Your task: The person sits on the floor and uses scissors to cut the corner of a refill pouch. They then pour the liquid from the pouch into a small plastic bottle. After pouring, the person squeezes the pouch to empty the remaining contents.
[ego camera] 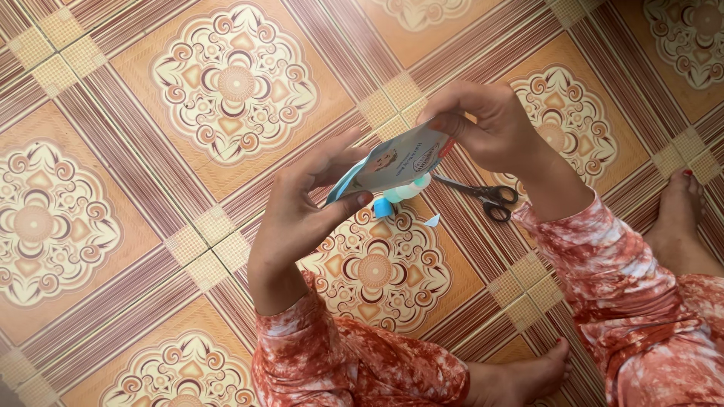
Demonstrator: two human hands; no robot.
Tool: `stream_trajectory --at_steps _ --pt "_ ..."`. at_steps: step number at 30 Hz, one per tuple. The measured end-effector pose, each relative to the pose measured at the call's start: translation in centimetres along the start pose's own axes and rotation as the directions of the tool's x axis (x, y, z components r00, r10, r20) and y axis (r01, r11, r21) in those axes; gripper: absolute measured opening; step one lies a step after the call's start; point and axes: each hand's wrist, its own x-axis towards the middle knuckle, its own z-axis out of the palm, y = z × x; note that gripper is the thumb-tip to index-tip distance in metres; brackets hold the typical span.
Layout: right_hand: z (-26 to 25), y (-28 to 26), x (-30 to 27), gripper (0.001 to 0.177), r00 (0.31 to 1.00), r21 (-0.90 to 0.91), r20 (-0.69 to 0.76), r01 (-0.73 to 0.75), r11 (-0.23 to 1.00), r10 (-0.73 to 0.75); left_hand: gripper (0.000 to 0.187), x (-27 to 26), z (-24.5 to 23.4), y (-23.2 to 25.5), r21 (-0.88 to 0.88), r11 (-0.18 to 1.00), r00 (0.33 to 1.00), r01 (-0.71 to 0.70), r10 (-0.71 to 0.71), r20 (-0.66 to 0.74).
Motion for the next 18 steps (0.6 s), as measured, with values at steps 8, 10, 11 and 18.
stream_trajectory --at_steps 8,10,11,18 --pt "-0.3 1.2 -2.0 0.005 0.993 0.033 -0.115 -0.010 0.999 0.014 0.044 0.0 -0.7 -3.8 0.187 0.940 0.954 0.284 -0.296 0.040" --pt "0.0 1.5 -2.4 0.004 0.987 0.077 -0.156 -0.028 0.997 0.040 0.030 0.3 0.3 -6.4 0.092 0.958 0.959 0.270 -0.276 0.061" --pt "0.1 1.6 -2.6 0.003 0.984 0.064 -0.176 -0.027 0.998 0.038 0.030 0.3 0.8 -7.8 0.010 0.980 0.979 0.200 -0.200 0.039" --pt "0.3 2.4 -3.6 0.004 0.958 0.052 -0.281 -0.042 0.998 0.055 0.032 1.2 5.1 -12.3 -0.249 0.962 0.982 0.112 -0.146 -0.121"
